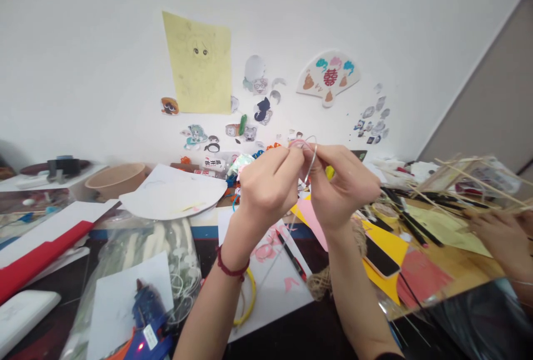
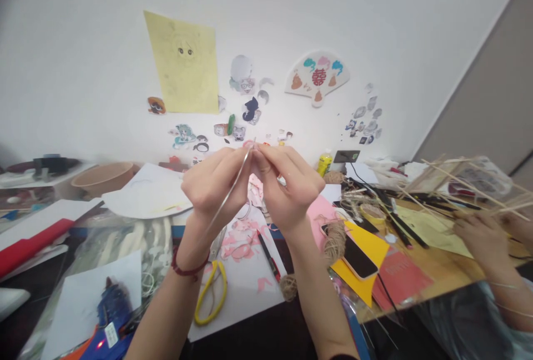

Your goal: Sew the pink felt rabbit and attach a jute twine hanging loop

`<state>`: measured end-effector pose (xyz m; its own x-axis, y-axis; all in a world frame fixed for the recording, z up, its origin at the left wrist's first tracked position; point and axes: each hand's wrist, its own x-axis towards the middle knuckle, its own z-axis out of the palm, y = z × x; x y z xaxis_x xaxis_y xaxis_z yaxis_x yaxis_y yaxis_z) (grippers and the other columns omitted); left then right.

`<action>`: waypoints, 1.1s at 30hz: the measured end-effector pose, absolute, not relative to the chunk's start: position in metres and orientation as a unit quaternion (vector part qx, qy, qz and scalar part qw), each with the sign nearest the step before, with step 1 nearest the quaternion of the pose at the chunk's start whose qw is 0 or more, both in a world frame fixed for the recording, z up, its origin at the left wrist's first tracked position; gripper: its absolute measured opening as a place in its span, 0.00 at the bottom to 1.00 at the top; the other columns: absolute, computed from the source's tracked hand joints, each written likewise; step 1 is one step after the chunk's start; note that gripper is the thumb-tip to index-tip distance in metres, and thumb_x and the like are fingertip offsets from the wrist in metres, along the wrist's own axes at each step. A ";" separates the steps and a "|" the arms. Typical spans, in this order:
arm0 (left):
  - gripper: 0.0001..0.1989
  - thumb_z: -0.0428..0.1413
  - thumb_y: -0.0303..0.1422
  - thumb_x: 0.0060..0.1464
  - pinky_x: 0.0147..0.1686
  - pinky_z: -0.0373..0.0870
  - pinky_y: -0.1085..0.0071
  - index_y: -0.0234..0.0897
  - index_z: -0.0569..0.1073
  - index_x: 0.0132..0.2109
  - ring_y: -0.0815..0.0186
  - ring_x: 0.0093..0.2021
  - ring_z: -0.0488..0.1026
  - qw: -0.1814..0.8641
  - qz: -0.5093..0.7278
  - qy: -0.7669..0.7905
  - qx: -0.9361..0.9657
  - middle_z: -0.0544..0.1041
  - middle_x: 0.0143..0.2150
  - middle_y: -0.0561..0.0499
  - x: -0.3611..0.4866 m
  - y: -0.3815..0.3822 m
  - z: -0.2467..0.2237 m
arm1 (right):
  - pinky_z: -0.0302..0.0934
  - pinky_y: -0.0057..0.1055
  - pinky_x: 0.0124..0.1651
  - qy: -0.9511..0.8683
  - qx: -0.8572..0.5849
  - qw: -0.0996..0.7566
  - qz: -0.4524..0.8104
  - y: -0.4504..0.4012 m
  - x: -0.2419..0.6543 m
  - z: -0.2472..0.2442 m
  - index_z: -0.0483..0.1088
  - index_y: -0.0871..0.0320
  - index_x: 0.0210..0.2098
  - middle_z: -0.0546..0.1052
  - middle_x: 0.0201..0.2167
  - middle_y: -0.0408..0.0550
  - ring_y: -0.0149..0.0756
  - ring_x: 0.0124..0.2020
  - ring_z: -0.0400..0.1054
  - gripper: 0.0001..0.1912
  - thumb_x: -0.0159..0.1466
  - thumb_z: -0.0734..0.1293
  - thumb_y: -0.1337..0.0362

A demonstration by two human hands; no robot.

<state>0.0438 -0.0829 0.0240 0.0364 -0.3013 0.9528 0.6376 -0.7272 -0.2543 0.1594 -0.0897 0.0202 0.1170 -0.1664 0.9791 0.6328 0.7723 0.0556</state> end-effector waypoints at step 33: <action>0.15 0.54 0.22 0.64 0.26 0.51 0.70 0.36 0.65 0.28 0.73 0.23 0.55 0.304 -0.669 -0.148 -0.662 0.58 0.22 0.58 0.038 -0.090 0.028 | 0.73 0.35 0.33 -0.601 -0.224 0.766 -0.053 -0.085 0.156 0.018 0.74 0.53 0.37 0.78 0.30 0.43 0.36 0.31 0.75 0.02 0.66 0.71 0.63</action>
